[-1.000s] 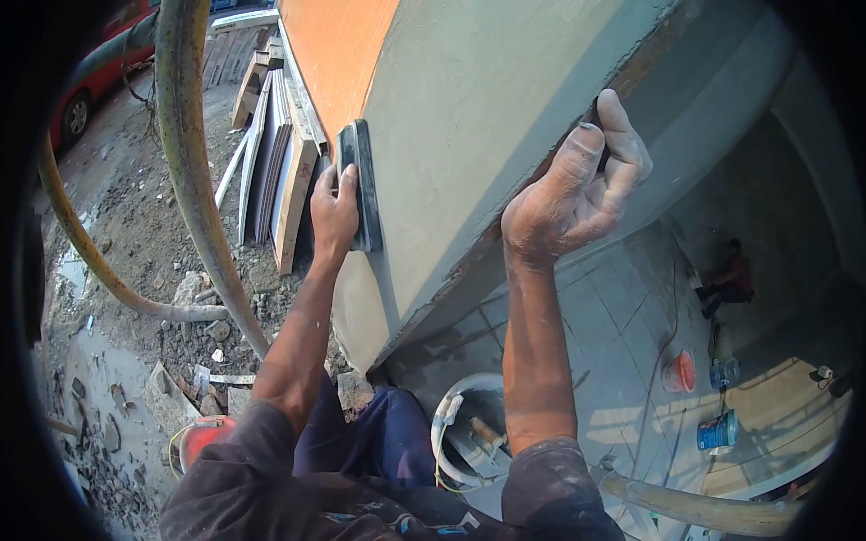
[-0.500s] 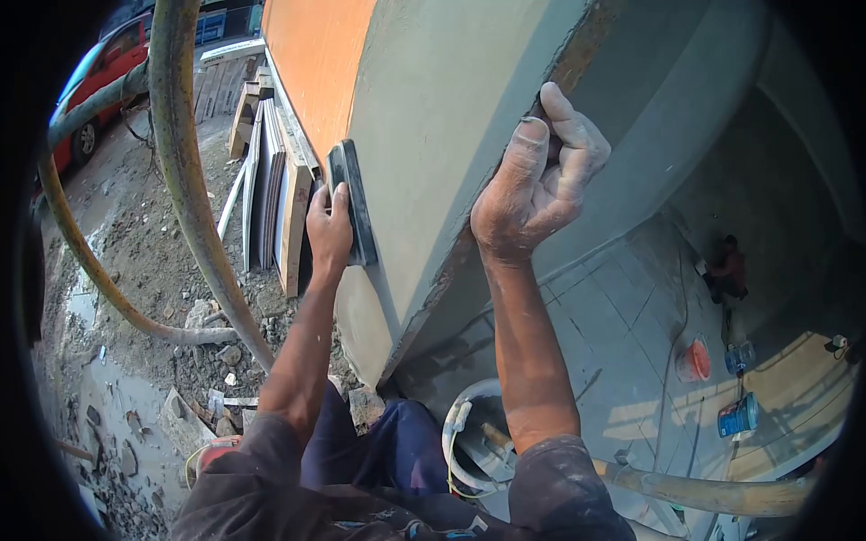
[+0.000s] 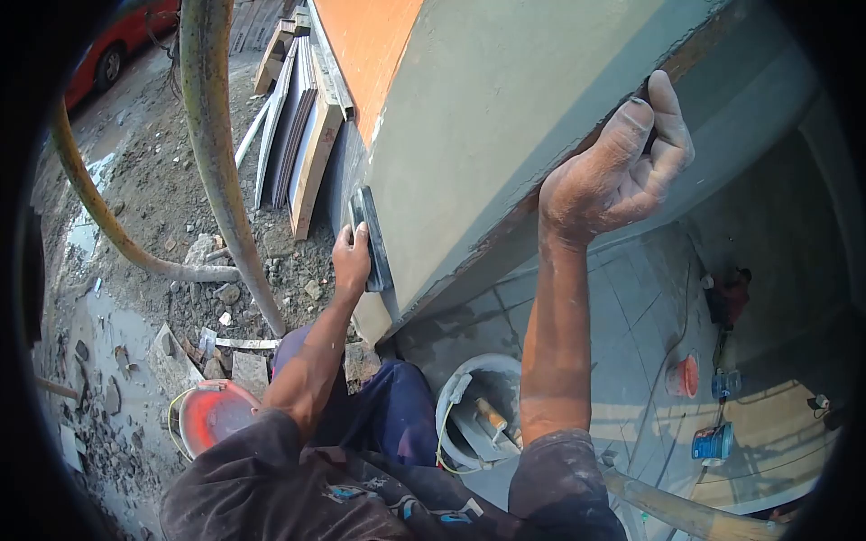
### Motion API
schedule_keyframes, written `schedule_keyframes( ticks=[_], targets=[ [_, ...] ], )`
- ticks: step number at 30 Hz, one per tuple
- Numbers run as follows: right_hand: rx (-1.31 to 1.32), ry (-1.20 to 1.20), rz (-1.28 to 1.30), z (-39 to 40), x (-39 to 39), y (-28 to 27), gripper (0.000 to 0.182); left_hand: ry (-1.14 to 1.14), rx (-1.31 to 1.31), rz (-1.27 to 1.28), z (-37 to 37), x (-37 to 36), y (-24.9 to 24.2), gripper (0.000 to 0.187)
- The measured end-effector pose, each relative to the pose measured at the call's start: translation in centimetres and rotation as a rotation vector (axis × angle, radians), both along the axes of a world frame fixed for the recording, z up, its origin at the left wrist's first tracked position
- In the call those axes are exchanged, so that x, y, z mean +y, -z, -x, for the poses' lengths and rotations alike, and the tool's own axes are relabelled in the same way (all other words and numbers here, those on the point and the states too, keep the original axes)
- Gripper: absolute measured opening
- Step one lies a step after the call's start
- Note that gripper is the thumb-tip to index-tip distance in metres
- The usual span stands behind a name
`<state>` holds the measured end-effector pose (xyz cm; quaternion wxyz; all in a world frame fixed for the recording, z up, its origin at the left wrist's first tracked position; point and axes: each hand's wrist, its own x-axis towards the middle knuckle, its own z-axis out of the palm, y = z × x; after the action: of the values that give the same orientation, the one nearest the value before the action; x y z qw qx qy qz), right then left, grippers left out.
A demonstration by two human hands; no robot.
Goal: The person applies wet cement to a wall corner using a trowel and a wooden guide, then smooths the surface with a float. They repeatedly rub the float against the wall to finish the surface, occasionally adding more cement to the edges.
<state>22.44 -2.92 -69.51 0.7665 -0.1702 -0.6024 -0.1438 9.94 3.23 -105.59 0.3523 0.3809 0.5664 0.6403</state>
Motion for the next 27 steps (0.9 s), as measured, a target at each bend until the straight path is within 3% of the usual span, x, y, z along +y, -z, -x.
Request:
schedule_keyframes(
  ticks=[3,4,6,9,11,13,14,16,19,23,24,25,27],
  targets=[
    [0.024,-0.019,0.047,0.5,-0.6,0.0,0.037,-0.018,-0.015,-0.265,1.4,2.5,-11.2,0.045],
    [0.028,-0.006,-0.005,0.3,-0.2,-0.1,0.032,0.001,0.023,-0.321,1.0,1.0,-12.4,0.045],
    [0.027,-0.013,-0.013,-0.1,0.2,0.0,0.034,0.055,0.099,-0.343,-0.1,-3.9,-10.7,0.044],
    [0.03,0.034,0.026,-0.4,0.0,-0.1,0.037,0.017,0.104,-0.191,-3.1,-9.7,-1.7,0.045],
    [0.017,0.042,0.022,-0.3,0.0,0.0,0.037,-0.01,-0.048,0.088,-3.1,-6.8,4.1,0.041],
    [0.014,0.06,0.013,0.0,-0.1,-0.1,0.038,-0.179,0.074,0.07,-1.8,0.2,5.7,0.042],
    [0.026,0.072,0.016,0.1,-0.1,-0.1,0.038,-0.004,-0.078,0.091,0.7,1.5,0.6,0.043],
    [0.043,0.086,0.013,0.1,-0.2,-0.2,0.038,-0.136,0.038,-0.097,1.9,6.2,-4.3,0.051],
    [0.04,0.087,0.013,0.2,-0.1,-0.2,0.039,0.025,-0.008,-0.202,1.3,0.4,-9.5,0.047],
    [0.023,0.093,0.014,0.1,-0.2,-0.2,0.039,-0.101,0.035,-0.179,-2.8,-6.1,-0.8,0.042],
    [0.022,0.096,0.015,0.0,-0.2,-0.2,0.039,0.011,-0.185,0.056,-1.9,-4.7,0.3,0.043],
    [0.022,0.102,0.019,0.0,-0.2,-0.1,0.039,-0.076,-0.026,0.153,-1.3,-1.6,2.2,0.043],
    [0.048,0.114,0.002,0.1,-0.1,0.0,0.039,-0.001,-0.27,0.146,1.5,3.2,0.0,0.043]
  ],
)
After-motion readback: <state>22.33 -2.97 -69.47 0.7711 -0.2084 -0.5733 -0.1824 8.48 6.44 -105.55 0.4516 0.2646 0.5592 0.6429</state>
